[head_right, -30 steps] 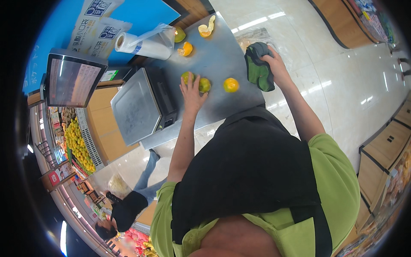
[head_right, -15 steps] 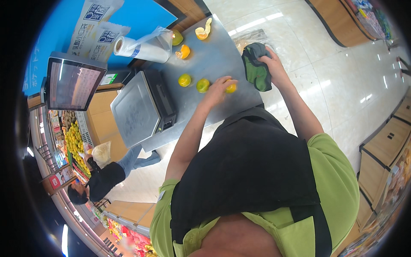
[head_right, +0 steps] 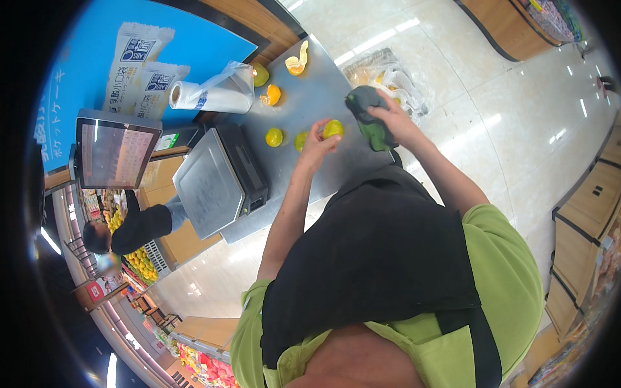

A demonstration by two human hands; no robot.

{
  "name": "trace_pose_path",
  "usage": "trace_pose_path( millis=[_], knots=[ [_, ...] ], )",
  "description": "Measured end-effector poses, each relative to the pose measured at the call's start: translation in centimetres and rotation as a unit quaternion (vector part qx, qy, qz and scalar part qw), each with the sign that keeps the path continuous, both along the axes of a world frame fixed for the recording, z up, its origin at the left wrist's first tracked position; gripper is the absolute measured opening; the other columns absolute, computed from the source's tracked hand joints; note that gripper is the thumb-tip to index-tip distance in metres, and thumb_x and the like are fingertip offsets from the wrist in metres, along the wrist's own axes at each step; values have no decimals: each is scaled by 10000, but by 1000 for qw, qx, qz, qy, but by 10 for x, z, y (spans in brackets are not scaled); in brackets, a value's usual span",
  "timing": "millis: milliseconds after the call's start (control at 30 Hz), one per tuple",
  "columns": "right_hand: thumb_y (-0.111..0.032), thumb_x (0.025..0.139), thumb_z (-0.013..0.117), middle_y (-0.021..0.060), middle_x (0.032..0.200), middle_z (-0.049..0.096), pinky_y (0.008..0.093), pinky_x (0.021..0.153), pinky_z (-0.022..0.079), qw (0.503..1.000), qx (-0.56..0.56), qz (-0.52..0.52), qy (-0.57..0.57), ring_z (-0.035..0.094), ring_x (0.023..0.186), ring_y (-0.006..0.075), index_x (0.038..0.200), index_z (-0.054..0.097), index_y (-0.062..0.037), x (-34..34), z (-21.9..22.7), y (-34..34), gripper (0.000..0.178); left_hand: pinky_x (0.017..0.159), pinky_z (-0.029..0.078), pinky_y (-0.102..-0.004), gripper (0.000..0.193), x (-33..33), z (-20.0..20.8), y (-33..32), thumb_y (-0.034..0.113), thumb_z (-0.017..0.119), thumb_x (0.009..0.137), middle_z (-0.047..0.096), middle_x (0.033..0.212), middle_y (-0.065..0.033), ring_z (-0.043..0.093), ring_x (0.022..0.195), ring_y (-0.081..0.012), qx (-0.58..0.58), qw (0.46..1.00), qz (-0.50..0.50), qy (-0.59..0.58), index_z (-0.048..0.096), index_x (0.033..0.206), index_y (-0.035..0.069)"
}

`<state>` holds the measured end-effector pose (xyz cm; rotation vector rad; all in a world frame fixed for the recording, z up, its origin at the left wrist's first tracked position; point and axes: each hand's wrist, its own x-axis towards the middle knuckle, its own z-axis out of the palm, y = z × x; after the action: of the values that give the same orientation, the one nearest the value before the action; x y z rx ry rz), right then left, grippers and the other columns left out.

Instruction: The person walks through a supermarket produce section, selects several small citrus fruits from a bin, and places them on a weighing scale. They wipe the scale surface with a cloth and continue selecting more citrus fruits, handling them one at a time.

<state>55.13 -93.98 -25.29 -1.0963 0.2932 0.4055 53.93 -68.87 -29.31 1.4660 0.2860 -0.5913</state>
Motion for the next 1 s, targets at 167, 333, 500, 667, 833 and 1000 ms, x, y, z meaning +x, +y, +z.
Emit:
trace_pose_path(
  millis=[167, 333, 500, 667, 833, 1000],
  knots=[
    [-245, 966, 598, 141, 1259, 589, 342, 986, 447, 888, -229, 119, -380, 576, 1155, 221, 1345, 504, -30, -5, -1, 44, 446, 682, 539, -273, 589, -3, 23, -22, 41, 794, 769, 651, 1077, -58, 640, 842, -139, -49, 996, -38, -71, 527, 1294, 26],
    [-339, 982, 588, 170, 1090, 652, 345, 943, 465, 939, -206, 85, -261, 630, 1053, 251, 1250, 560, -10, 12, -9, 54, 426, 713, 563, -281, 661, -4, 35, -26, 21, 777, 763, 639, 1164, -99, 659, 894, -184, -171, 985, -12, -26, 499, 1363, 38],
    [-362, 975, 613, 171, 1226, 629, 325, 1006, 439, 976, -185, 6, -118, 583, 1174, 222, 1375, 501, 15, 37, 0, 34, 560, 752, 569, -292, 717, -9, 47, -27, 75, 790, 790, 616, 1246, -139, 660, 939, -226, -339, 939, 25, -42, 451, 1421, 44],
    [-246, 932, 668, 126, 1176, 642, 338, 921, 491, 889, -221, 58, -396, 636, 1059, 249, 1320, 521, -8, 18, 27, 25, 478, 821, 576, -325, 691, -8, 48, -15, 59, 758, 810, 584, 1302, -146, 649, 985, -228, -334, 939, 50, -61, 440, 1423, 55],
    [-165, 888, 698, 145, 1099, 675, 347, 874, 503, 909, -291, 87, -287, 660, 1005, 257, 1250, 574, -11, 29, 11, 31, 412, 845, 574, -341, 687, -21, 53, -5, 117, 760, 820, 545, 1363, -164, 639, 1046, -266, -382, 923, -20, -31, 439, 1425, 57],
    [-208, 913, 694, 163, 1031, 696, 327, 837, 508, 890, -371, -32, -262, 669, 952, 220, 1221, 587, -35, 77, -10, 16, 368, 878, 558, -404, 567, -49, 49, 4, 219, 735, 871, 472, 1448, -190, 619, 1083, -301, -337, 937, 74, -55, 517, 1369, 57]
  ],
)
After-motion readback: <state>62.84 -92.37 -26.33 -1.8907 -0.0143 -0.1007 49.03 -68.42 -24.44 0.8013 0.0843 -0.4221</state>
